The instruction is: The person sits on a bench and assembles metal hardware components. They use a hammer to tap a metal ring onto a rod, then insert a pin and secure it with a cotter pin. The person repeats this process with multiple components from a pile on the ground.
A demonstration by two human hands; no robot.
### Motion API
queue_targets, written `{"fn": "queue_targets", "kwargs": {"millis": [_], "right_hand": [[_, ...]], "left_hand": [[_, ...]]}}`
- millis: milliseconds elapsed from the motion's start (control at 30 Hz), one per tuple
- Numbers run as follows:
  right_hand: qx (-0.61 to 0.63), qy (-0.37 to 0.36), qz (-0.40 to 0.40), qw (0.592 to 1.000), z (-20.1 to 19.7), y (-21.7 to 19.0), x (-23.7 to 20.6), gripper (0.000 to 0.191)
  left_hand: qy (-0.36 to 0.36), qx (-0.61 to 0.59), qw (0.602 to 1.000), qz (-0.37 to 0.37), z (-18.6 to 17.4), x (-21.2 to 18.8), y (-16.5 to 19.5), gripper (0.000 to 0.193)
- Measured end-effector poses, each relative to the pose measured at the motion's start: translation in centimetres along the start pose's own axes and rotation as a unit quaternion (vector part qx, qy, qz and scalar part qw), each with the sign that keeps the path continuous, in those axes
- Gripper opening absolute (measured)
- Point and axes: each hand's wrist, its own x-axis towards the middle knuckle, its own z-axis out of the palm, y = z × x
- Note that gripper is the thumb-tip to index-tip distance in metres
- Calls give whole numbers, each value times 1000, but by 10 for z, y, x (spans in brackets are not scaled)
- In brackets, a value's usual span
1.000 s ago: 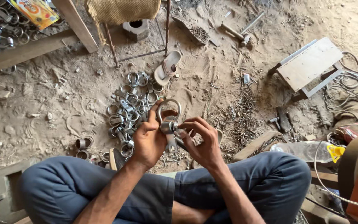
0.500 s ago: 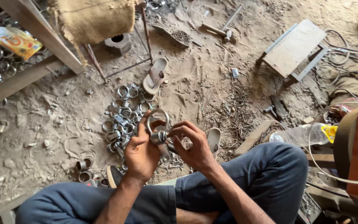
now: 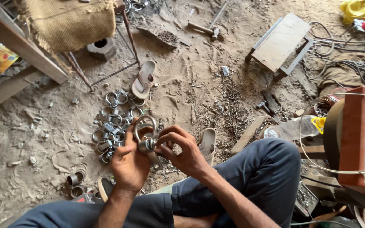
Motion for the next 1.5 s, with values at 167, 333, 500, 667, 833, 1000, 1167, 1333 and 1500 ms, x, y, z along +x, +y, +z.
{"fn": "queue_targets", "kwargs": {"millis": [167, 333, 500, 667, 833, 1000, 1167, 1333, 1500], "right_hand": [[-21, 16, 51, 998, 0, 0, -2, 25], [-51, 8, 41, 998, 2, 3, -4, 18], [-50, -4, -10, 999, 2, 0, -6, 24], [-51, -3, -13, 999, 2, -5, -5, 26], [-115, -33, -66, 991, -2, -3, -5, 28], [-165, -62, -105, 979, -4, -5, -8, 29], [-92, -34, -74, 992, 2, -6, -8, 23], [-97, 23, -55, 993, 7, -6, -10, 24], [-91, -4, -7, 996, 7, -2, -9, 23]], "left_hand": [[-15, -2, 1000, -3, 1, -2, -1, 87], [-8, 17, 1000, 4, 3, -2, -3, 84], [-17, 37, 999, -1, -1, -5, -2, 85], [-14, 52, 999, 3, -2, -4, -5, 84], [-3, 55, 998, 9, 2, -5, -3, 82], [-1, 40, 999, 13, 4, -7, -1, 83], [7, 66, 998, 7, 5, -6, 0, 83], [-4, 73, 997, 15, 5, -6, 0, 84], [-8, 107, 994, 14, 4, -5, -1, 82]]}}
